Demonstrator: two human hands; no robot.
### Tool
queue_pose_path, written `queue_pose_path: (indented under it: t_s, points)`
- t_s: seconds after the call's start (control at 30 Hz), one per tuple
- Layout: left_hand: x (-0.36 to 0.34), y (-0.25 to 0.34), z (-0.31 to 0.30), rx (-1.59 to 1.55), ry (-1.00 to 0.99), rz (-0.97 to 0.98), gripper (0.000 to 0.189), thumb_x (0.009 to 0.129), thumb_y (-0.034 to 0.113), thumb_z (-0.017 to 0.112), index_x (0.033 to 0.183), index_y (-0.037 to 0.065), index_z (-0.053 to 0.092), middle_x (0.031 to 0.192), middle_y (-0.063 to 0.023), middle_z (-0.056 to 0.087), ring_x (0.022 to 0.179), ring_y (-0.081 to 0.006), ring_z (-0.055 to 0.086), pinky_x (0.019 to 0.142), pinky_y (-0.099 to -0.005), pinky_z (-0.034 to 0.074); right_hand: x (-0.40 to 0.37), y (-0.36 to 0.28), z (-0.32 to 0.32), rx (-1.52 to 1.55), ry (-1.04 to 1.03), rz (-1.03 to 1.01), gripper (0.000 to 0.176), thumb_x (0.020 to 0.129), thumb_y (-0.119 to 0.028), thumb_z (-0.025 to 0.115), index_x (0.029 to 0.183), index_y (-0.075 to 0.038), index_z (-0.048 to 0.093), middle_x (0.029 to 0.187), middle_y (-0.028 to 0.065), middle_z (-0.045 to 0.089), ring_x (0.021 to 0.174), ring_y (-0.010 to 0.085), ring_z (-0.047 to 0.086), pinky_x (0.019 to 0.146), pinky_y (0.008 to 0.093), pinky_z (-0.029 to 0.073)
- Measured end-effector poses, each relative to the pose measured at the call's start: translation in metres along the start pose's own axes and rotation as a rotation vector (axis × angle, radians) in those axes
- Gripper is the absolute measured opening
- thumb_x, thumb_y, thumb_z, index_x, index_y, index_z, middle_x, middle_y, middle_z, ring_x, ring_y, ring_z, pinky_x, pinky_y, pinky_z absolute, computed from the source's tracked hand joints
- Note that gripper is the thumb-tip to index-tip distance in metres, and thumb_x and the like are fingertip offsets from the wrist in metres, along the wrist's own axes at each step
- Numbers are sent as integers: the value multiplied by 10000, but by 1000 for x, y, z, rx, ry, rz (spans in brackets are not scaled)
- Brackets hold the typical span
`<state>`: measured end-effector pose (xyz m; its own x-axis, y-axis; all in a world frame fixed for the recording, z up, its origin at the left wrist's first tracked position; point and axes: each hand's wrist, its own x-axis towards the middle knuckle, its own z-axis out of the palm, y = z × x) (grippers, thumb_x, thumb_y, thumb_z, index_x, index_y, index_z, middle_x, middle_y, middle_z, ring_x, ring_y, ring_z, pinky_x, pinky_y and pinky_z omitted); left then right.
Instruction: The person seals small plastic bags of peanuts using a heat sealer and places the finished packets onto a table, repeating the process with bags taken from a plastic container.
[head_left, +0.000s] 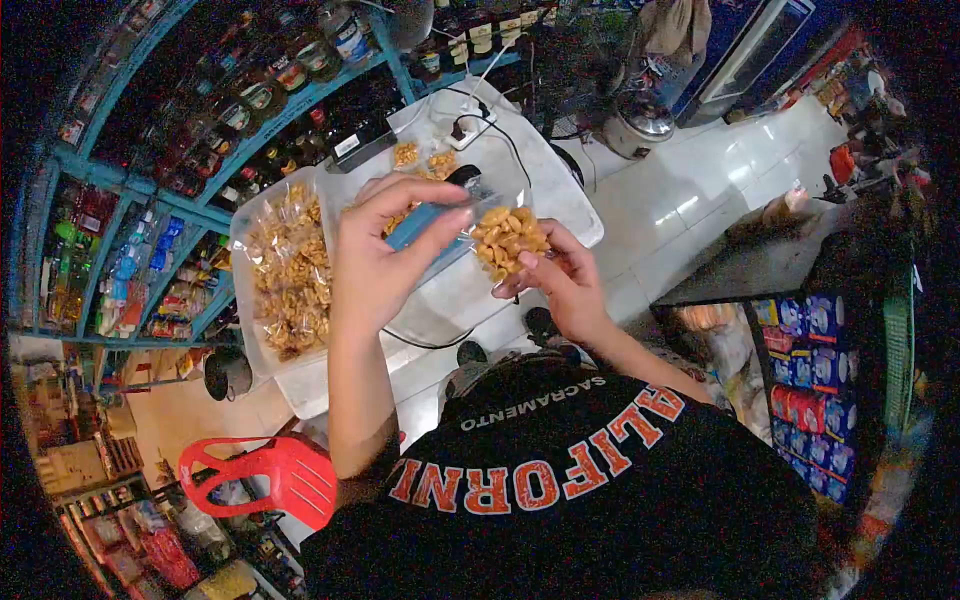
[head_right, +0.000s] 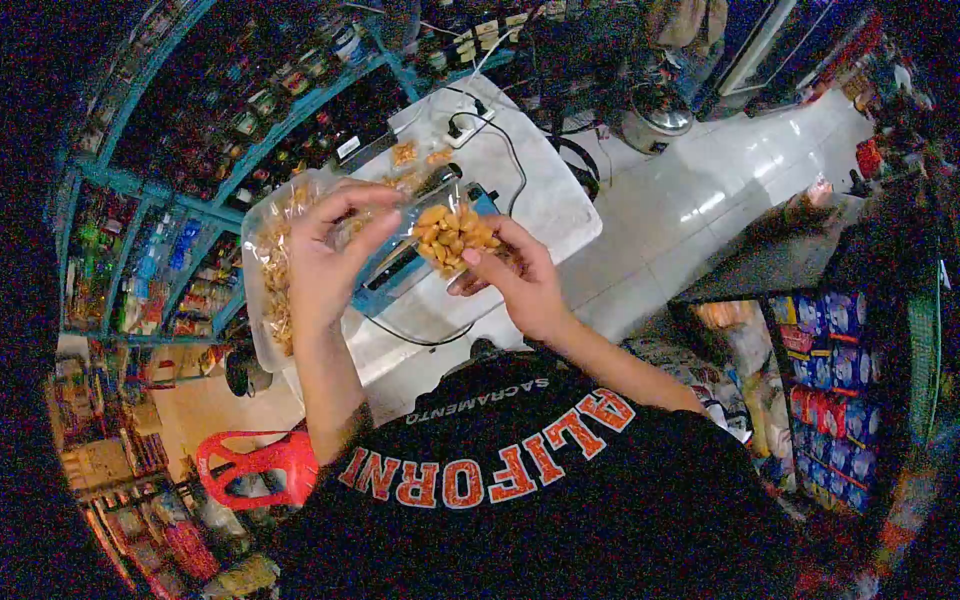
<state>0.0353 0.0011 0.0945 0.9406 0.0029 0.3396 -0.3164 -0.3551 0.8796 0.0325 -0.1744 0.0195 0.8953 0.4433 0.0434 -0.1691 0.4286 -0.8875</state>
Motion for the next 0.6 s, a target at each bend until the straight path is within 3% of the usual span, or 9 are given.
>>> queue_pose_path:
  t_s: [0.17,0.23,0.37,0.47,0.53,0.6]
  points:
    - [5,-19,-19,238,-5,-32,101,691,134,635,746,49,631,758,-78,601,770,-208,524,754,-298,370,6,9,-5,-55,-14,256,364,825,-143,478,1157,-35,373,990,105,544,671,198,599,593,281,483]
    - [11,-27,-39,524,190,34,123,683,165,638,738,55,633,771,-93,599,771,-238,514,756,-306,372,6,12,-8,-130,35,358,391,827,-162,477,1190,-79,356,1047,80,530,704,190,597,613,285,478]
    - [16,-106,-88,689,292,-1,148,673,183,642,744,53,637,785,-105,608,773,-253,548,723,-309,402,5,28,-23,-95,2,375,367,820,-229,507,1151,-111,403,1036,68,538,698,190,599,590,263,456]
    - [14,-158,-111,727,255,-126,175,675,218,632,768,71,647,772,-107,620,740,-249,587,660,-319,444,4,27,-24,-123,18,389,322,829,-227,495,1117,-96,435,1025,65,543,716,186,592,599,257,452]
    - [14,-184,-121,901,237,-408,235,680,250,641,836,74,643,657,-79,611,593,-186,582,553,-306,442,4,26,-24,-140,32,396,313,829,-222,500,1106,-89,445,1017,67,545,727,185,587,604,259,453]
    - [18,-220,-133,862,226,-460,198,687,260,621,816,113,651,693,-82,618,634,-218,592,580,-323,457,5,25,-22,-122,119,400,301,824,-214,512,1086,-75,462,994,70,548,739,181,575,616,265,457]
